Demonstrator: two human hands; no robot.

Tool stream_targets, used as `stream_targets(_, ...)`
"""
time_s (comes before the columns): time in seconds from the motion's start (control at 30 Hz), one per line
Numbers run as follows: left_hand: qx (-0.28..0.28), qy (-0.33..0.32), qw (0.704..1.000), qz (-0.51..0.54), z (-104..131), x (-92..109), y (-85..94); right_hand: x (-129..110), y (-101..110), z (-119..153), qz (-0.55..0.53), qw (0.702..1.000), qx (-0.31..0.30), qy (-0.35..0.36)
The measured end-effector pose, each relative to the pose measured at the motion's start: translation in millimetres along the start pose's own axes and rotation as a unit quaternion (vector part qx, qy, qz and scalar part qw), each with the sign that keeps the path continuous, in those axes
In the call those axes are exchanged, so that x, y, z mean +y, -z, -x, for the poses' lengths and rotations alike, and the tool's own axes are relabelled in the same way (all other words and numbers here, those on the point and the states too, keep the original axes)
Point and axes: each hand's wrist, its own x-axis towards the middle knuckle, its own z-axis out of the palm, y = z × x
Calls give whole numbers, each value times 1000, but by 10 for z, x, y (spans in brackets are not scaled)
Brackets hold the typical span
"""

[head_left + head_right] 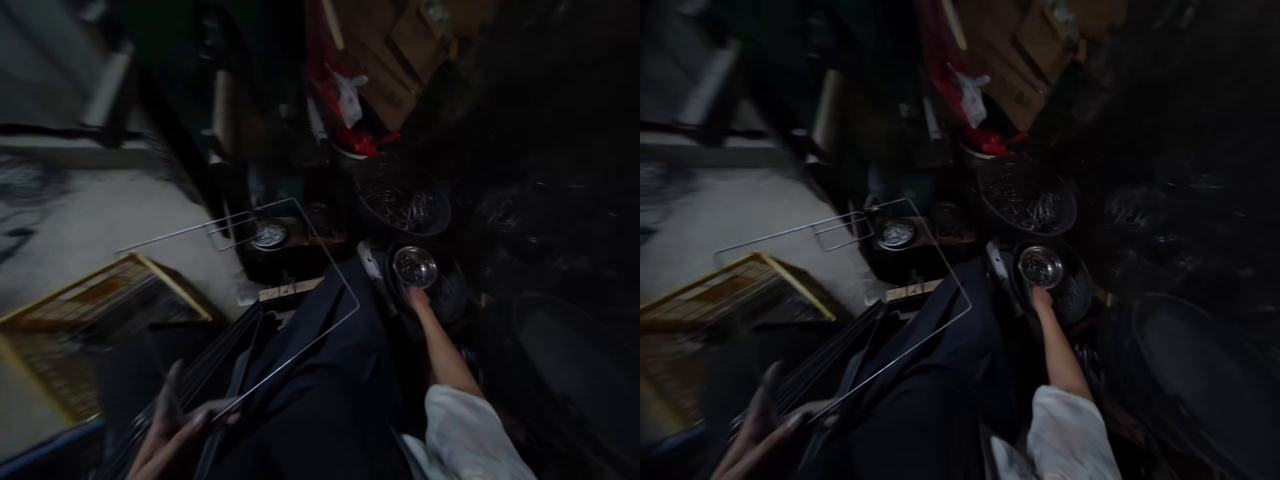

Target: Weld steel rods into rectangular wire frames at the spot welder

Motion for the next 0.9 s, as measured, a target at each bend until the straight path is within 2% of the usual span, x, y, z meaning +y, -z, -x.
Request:
stream_targets(0.13, -26, -31, 999, 2, 35, 46, -25, -82, 251, 198, -24, 995, 23, 91)
stream_targets(0.23, -44, -59, 997, 19, 44, 39, 51, -83, 570, 498, -138, 979, 21, 148)
stream_targets(0.3, -62, -72, 995, 23, 44, 33, 95, -98, 822, 852, -261, 949, 22, 177)
stream_targets(0.37, -76, -82, 994, 20, 27, 32, 129, -219, 1053, 1298, -339, 913, 32, 225)
stream_targets(0.47, -94, -88, 991, 17, -26, 34, 166, -691, 1227, 1921, -347, 866, -6, 361)
stream_targets(0.57, -100, -89, 991, 24, -63, 42, 192, -1335, 1110, 2248, -285, 791, -91, 533)
stream_targets(0.63, -102, -89, 990, 29, -63, 53, 200, -1702, 918, 2300, -204, 739, -148, 625)
stream_targets(0.7, -103, -87, 990, 32, -55, 67, 200, -1952, 705, 2283, -124, 703, -170, 679)
stream_targets(0.8, -103, -83, 990, 39, -62, 84, 195, -2111, 468, 2242, -54, 686, -149, 710)
stream_targets(0.9, -108, -77, 990, 47, -115, 94, 194, -2115, 387, 2236, -44, 688, -133, 712)
